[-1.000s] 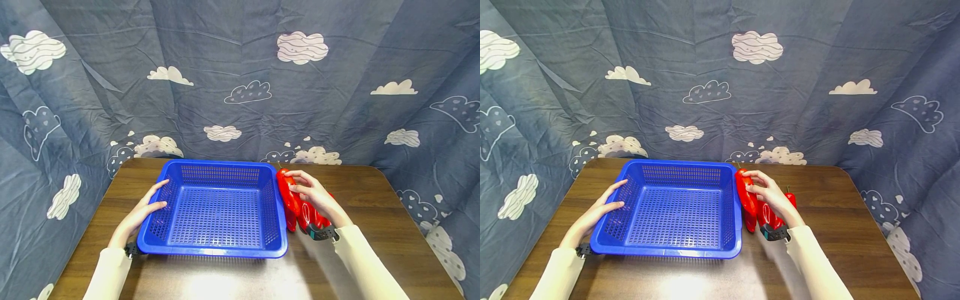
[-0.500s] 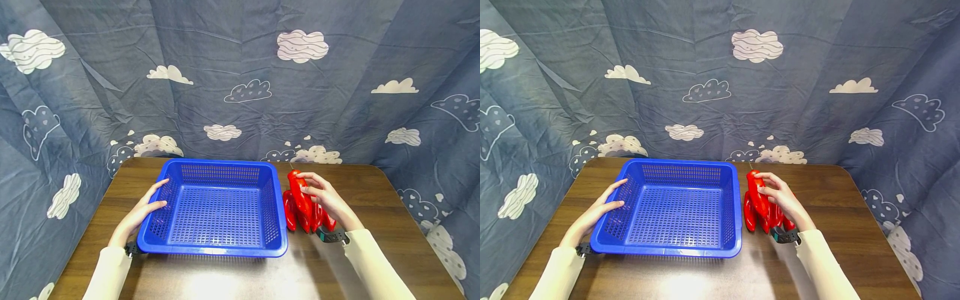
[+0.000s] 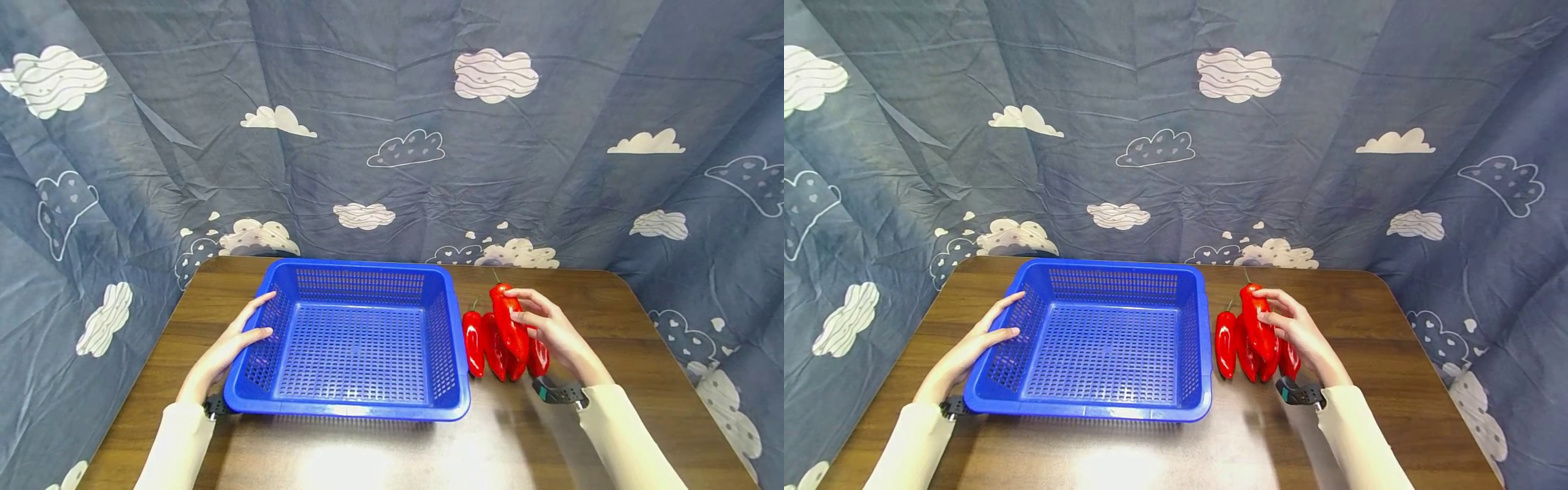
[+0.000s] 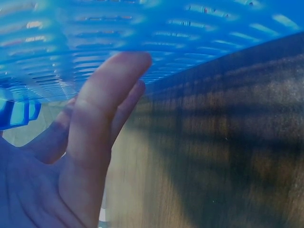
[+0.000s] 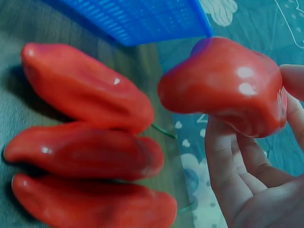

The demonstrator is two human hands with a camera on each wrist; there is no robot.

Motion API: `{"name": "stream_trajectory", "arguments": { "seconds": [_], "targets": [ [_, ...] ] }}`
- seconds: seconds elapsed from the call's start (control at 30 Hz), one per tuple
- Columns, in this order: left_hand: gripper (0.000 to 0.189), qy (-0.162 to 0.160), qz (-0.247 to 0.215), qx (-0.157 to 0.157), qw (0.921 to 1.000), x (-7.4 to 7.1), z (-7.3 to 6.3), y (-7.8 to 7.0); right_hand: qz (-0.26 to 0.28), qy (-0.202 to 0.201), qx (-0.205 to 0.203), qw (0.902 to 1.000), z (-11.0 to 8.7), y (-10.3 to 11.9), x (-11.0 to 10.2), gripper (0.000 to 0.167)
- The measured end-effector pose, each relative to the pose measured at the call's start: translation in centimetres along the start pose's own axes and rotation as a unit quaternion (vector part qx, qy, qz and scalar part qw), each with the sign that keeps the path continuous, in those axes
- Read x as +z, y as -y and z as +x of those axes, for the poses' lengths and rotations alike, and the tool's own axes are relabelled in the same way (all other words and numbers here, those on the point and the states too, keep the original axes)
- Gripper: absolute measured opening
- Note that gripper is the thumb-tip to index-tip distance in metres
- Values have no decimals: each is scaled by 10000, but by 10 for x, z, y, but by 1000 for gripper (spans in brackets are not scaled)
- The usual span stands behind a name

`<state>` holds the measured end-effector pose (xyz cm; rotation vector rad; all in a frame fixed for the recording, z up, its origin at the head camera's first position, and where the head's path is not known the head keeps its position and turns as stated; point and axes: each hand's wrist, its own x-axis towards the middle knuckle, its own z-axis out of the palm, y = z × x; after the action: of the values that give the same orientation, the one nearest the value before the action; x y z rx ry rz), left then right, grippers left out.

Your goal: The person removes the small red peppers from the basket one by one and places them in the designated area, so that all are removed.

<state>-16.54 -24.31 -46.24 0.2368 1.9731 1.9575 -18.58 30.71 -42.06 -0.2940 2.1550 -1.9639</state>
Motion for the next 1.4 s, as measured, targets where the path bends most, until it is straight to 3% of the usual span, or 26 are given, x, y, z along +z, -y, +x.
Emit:
{"name": "stream_trajectory", "arguments": {
  "seconds": [0.47, 0.8, 1.07, 1.27, 1.4],
  "targets": [
    [64, 2, -103, -50, 9999, 1, -1, -1, 482, -2, -174, 9987, -11, -9, -19, 32],
    [64, 2, -120, -90, 9999, 1, 0, -1, 530, -67, -335, 9980, -19, -16, -31, 33],
    [64, -2, -144, -109, 9998, 1, -2, -1, 556, -220, -466, 9971, -17, -54, -62, 36],
    [64, -23, -87, -106, 9999, 1, -1, -2, 781, -495, -410, 9949, -29, -34, -52, 34],
    [64, -21, -69, -81, 9999, 1, -1, -2, 771, -626, -388, 9943, -33, -34, -54, 33]
  ]
}}
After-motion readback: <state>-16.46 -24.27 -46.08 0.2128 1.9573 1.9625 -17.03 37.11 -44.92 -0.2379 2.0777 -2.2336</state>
